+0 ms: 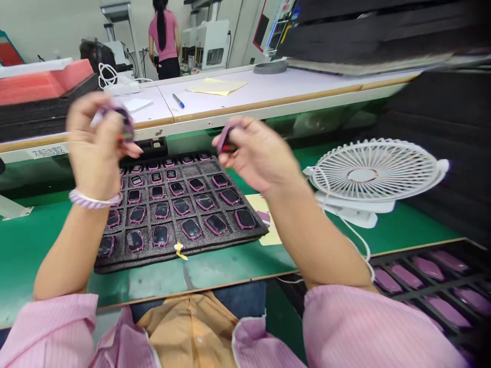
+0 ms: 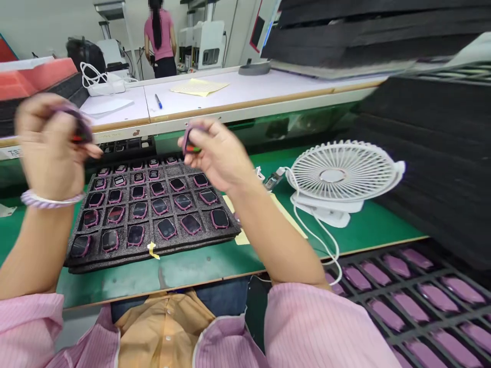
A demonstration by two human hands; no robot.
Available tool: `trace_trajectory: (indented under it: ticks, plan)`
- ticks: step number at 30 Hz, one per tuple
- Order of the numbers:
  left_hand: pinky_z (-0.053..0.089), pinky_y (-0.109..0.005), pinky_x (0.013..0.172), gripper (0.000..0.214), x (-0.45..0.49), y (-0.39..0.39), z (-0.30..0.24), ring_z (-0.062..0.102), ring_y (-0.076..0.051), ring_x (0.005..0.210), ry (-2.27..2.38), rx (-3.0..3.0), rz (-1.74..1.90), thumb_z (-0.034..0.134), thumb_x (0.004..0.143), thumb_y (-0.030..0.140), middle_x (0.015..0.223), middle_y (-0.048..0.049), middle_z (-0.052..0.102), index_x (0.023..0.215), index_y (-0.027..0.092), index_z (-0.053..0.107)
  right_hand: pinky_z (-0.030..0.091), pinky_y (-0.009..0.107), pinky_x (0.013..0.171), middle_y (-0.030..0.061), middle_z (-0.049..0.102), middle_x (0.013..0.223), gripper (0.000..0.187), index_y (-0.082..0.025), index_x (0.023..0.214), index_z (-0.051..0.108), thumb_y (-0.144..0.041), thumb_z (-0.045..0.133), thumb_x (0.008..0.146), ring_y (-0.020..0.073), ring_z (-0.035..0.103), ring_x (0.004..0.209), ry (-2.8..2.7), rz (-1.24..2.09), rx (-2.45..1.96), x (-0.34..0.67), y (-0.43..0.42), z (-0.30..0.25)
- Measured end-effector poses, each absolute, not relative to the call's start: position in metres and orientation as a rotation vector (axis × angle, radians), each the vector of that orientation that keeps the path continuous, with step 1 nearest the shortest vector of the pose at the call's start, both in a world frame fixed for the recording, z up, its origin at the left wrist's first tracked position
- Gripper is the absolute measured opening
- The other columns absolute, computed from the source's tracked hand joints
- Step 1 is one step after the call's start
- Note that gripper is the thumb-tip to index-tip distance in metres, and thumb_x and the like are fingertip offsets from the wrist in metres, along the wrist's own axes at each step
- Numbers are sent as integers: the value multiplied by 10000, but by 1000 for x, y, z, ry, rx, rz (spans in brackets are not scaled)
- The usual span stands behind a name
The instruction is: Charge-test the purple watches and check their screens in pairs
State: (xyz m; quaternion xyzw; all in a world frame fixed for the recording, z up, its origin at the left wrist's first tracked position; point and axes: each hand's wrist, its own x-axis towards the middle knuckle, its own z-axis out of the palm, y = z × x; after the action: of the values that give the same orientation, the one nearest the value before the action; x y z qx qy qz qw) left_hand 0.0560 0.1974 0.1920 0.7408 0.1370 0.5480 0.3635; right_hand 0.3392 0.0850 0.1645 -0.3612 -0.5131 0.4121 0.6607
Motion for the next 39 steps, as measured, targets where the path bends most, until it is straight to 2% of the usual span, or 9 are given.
trace_trajectory:
  ticks: [3,9,15,18,23,25,29,32,39]
  plan:
    - [587,-226,511,428,103,204,171,631,-88,577,621,1726,1062,800,836,230,894,12,681,1198,233,572,477,175,463,5,690,823,642,-206,1049,566,-401,1031,652,119,599,554,-1056,1150,-905,341,115,127]
    - [665,-317,791,643,173,220,120,743,-117,747,884,1867,593,622,841,0,1098,-85,689,1443,130,435,579,225,541,75,733,936,445,-168,1144,580,-143,782,749,167,703,633,-929,1275,-986,358,133,89]
    - [578,-423,1012,578,202,255,104,741,-271,1001,1008,2271,420,779,795,120,1027,-96,731,1349,115,613,637,267,630,17,691,983,709,-221,1327,505,-75,763,683,187,733,742,-1098,1204,-1018,387,139,81]
    - [488,-441,1126,531,209,261,99,692,-330,1144,1036,2472,290,815,797,245,1044,-125,738,1295,111,691,638,323,668,20,654,919,645,-181,1355,506,-168,743,756,203,712,735,-1331,975,-1219,401,154,71]
    - [403,-582,1148,849,190,260,111,487,-481,1354,1132,2685,230,775,834,469,1407,-271,566,1547,94,507,592,460,928,47,604,939,561,-108,1291,652,-145,767,743,249,657,867,-1569,680,-1458,418,185,64]
    - [383,-568,1152,826,162,266,123,461,-453,1355,1151,2763,279,701,883,487,1429,-240,541,1593,143,455,532,493,1059,90,593,1058,543,-118,1273,715,-142,807,738,299,636,1043,-1712,610,-1549,425,195,64]
    - [390,-539,1132,539,77,286,138,561,-366,1189,1178,2890,338,550,937,462,1160,-167,653,1366,158,672,423,549,1182,189,490,1416,653,-176,1496,642,-284,823,878,409,447,1398,-2095,348,-1834,432,206,69]
    - [417,-540,1092,468,11,290,134,605,-350,1070,1296,2819,236,566,886,473,1011,-142,688,1202,170,732,425,604,1142,224,472,1475,648,-164,1555,590,-317,772,952,451,442,1380,-2247,163,-1866,409,212,80]
    - [456,-487,1036,418,-58,264,108,635,-328,1003,1416,2598,217,606,842,536,957,-118,699,1064,202,726,444,473,1102,174,606,1278,375,-132,1383,712,-156,675,1011,357,563,1231,-2564,210,-1455,272,236,106]
